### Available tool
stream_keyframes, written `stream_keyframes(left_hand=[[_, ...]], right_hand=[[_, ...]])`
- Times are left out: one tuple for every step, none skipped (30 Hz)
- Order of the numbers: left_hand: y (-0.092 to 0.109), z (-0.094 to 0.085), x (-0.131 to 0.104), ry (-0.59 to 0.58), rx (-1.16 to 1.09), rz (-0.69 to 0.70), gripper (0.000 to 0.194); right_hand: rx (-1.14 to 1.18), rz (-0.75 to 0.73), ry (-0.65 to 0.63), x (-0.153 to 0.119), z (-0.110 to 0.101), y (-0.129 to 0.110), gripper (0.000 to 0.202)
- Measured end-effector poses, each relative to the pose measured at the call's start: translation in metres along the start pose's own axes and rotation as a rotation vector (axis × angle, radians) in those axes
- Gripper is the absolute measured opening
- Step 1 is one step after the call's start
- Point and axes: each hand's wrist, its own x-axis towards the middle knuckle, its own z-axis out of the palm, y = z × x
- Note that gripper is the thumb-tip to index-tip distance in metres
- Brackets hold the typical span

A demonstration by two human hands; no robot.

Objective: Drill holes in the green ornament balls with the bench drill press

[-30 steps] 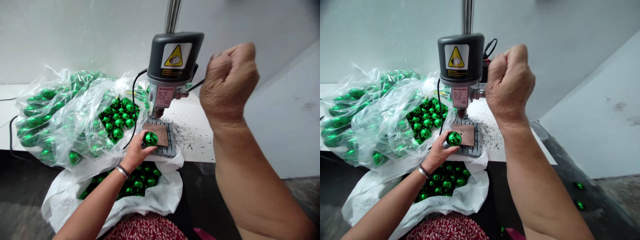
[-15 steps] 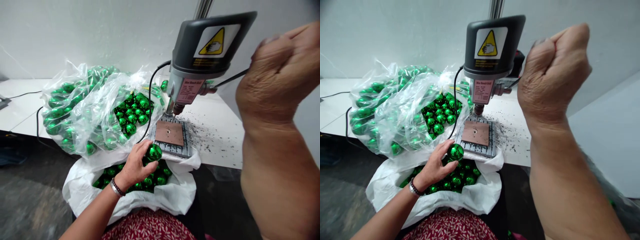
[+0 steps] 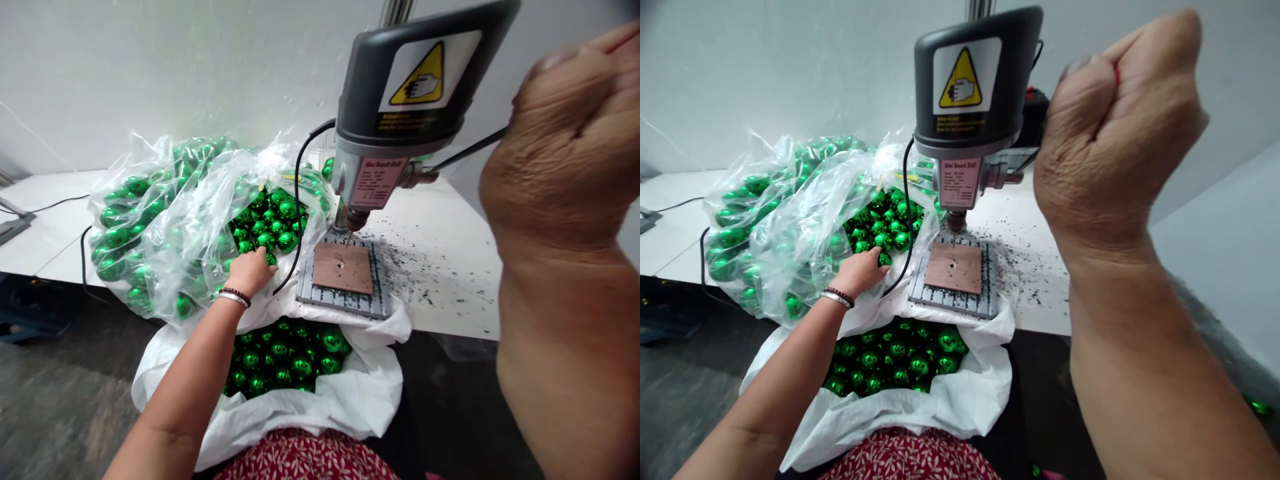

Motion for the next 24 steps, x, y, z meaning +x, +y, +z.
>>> stream_keyframes(left_hand=[[0.0,0.002,0.001,0.002,-0.02,-0.01,0.041],[0.0,0.003,0.0,0.034,-0.069,-0.016,0.043],[0.0,0.003,-0.002,0.084,-0.157,-0.018,0.044],[-0.001,0.001,-0.004,0.136,-0.297,-0.019,0.045],[-0.001,-0.001,-0.008,0.175,-0.492,-0.02,0.046],[0.0,-0.004,-0.012,0.183,-0.73,-0.016,0.047],[0.002,-0.007,-0.016,0.152,-0.987,-0.004,0.048],[0.004,-0.01,-0.02,0.089,-1.231,0.014,0.048],[0.008,-0.011,-0.024,0.003,-1.436,0.033,0.047],[0.013,-0.011,-0.027,-0.086,-1.586,0.049,0.045],[0.019,-0.01,-0.029,-0.165,-1.68,0.062,0.041],[0.025,-0.008,-0.03,-0.225,-1.73,0.07,0.037],[0.032,-0.005,-0.03,-0.267,-1.748,0.075,0.034],[0.039,-0.002,-0.029,-0.293,-1.742,0.08,0.032],[0.046,0.002,-0.028,-0.299,-1.715,0.087,0.033],[0.052,0.006,-0.025,-0.276,-1.664,0.097,0.035],[0.057,0.01,-0.022,-0.229,-1.59,0.113,0.038],[0.062,0.013,-0.019,-0.163,-1.498,0.131,0.041],[0.066,0.016,-0.015,-0.088,-1.401,0.146,0.043],[0.07,0.018,-0.012,-0.018,-1.311,0.154,0.044],[0.073,0.02,-0.008,0.034,-1.238,0.152,0.046],[0.076,0.022,-0.005,0.067,-1.184,0.142,0.049],[0.078,0.023,-0.002,0.082,-1.141,0.127,0.053],[0.08,0.024,0.001,0.088,-1.103,0.113,0.056]], right_hand=[[-0.055,0.007,-0.017,0.001,-0.001,-0.003,0.021],[-0.101,0.016,-0.03,0.001,-0.001,-0.007,0.021],[-0.128,0.024,-0.038,0.002,-0.002,-0.011,0.02],[-0.131,0.034,-0.04,0.002,-0.003,-0.014,0.02],[-0.13,0.043,-0.041,0.002,-0.004,-0.017,0.019],[-0.13,0.051,-0.039,0.002,-0.004,-0.02,0.019],[-0.134,0.06,-0.045,0.002,-0.005,-0.022,0.019],[-0.14,0.065,-0.046,0.002,-0.005,-0.024,0.019],[-0.147,0.065,-0.041,0.003,-0.005,-0.025,0.019],[-0.152,0.059,-0.037,0.003,-0.005,-0.025,0.02],[-0.15,0.047,-0.036,0.004,-0.005,-0.025,0.022],[-0.144,0.036,-0.037,0.005,-0.004,-0.025,0.023],[-0.139,0.03,-0.043,0.005,-0.004,-0.024,0.024],[-0.133,0.028,-0.053,0.006,-0.003,-0.024,0.024],[-0.129,0.028,-0.063,0.007,-0.003,-0.024,0.024],[-0.126,0.03,-0.067,0.007,-0.003,-0.024,0.023],[-0.128,0.032,-0.071,0.007,-0.003,-0.024,0.023],[-0.134,0.033,-0.078,0.007,-0.003,-0.024,0.022],[-0.14,0.03,-0.086,0.007,-0.003,-0.025,0.022],[-0.145,0.026,-0.094,0.007,-0.003,-0.025,0.022],[-0.149,0.022,-0.107,0.007,-0.004,-0.026,0.022],[-0.153,0.02,-0.118,0.007,-0.004,-0.026,0.021],[-0.16,0.02,-0.13,0.007,-0.005,-0.027,0.02],[-0.168,0.025,-0.142,0.007,-0.005,-0.029,0.02]])
